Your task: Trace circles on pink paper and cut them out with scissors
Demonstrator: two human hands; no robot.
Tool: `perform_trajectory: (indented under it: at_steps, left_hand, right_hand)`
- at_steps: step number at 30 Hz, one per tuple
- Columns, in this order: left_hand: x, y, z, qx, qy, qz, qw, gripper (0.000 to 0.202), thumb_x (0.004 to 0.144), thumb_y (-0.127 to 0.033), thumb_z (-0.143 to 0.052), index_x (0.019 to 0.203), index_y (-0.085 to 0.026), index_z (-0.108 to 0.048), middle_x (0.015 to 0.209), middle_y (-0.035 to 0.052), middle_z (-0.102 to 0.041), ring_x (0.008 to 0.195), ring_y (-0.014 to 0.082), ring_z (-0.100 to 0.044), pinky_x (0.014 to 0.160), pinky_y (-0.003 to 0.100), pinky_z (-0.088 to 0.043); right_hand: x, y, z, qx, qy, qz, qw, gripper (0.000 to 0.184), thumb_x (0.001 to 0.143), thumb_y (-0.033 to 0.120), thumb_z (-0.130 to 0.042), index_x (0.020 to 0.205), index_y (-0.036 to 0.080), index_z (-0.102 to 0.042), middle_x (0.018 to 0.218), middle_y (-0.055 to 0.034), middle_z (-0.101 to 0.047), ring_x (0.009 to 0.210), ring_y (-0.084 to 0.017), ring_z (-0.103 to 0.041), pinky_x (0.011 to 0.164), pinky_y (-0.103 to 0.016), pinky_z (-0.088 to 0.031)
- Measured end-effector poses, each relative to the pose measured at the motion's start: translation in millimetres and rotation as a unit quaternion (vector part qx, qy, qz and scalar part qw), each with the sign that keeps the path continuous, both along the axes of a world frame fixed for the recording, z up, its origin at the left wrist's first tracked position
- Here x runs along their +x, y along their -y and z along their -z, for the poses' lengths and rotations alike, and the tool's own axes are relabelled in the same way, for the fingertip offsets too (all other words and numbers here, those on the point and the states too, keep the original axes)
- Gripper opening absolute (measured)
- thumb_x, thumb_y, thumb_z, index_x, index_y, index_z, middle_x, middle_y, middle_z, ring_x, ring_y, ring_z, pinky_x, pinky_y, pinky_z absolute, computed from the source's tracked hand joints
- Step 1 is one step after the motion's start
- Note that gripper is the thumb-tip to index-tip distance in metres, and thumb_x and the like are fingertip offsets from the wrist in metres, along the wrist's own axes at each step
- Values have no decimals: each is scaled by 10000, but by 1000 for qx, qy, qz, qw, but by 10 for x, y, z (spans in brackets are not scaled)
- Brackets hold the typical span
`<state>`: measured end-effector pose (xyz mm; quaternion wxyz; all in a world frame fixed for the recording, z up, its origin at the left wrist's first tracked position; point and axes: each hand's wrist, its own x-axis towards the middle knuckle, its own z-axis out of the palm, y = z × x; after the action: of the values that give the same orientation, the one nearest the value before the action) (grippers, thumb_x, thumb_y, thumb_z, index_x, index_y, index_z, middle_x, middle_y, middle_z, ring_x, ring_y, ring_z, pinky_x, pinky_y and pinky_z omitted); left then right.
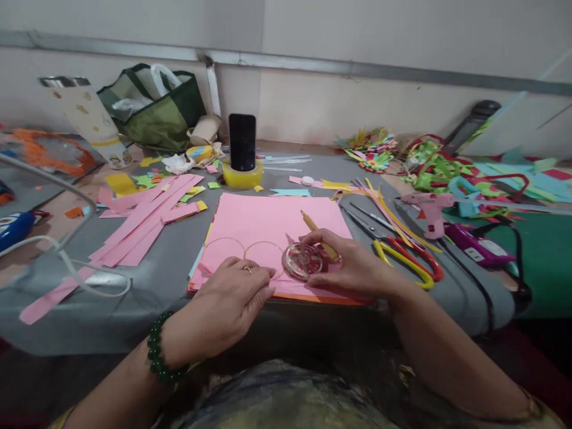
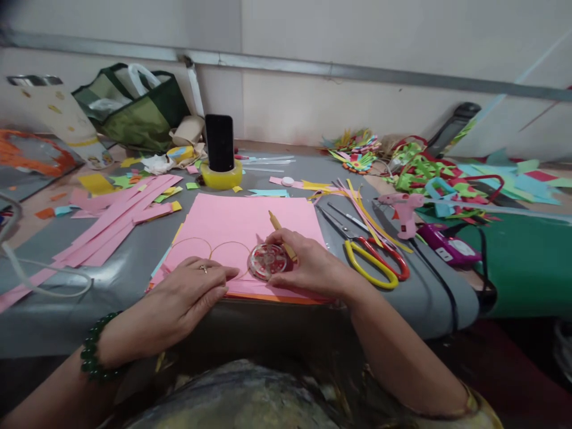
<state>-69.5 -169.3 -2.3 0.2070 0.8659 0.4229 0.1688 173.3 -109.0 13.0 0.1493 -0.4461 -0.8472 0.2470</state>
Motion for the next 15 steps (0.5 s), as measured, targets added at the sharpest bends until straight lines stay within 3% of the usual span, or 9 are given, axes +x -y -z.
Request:
perform_trajectory:
  at_steps: [15]
  left_hand:
    - [-8, -15, 19, 0, 4, 8, 1000, 288, 970, -276, -319, 1105, -199, -562, 1187, 35, -611, 1073, 172, -513, 968, 354, -335]
  right_hand:
    - [174, -146, 35, -50, -54, -65, 995, 462, 700, 382, -718, 1102, 208, -569, 1207, -63, -596, 1157, -246, -533, 993, -357, -410]
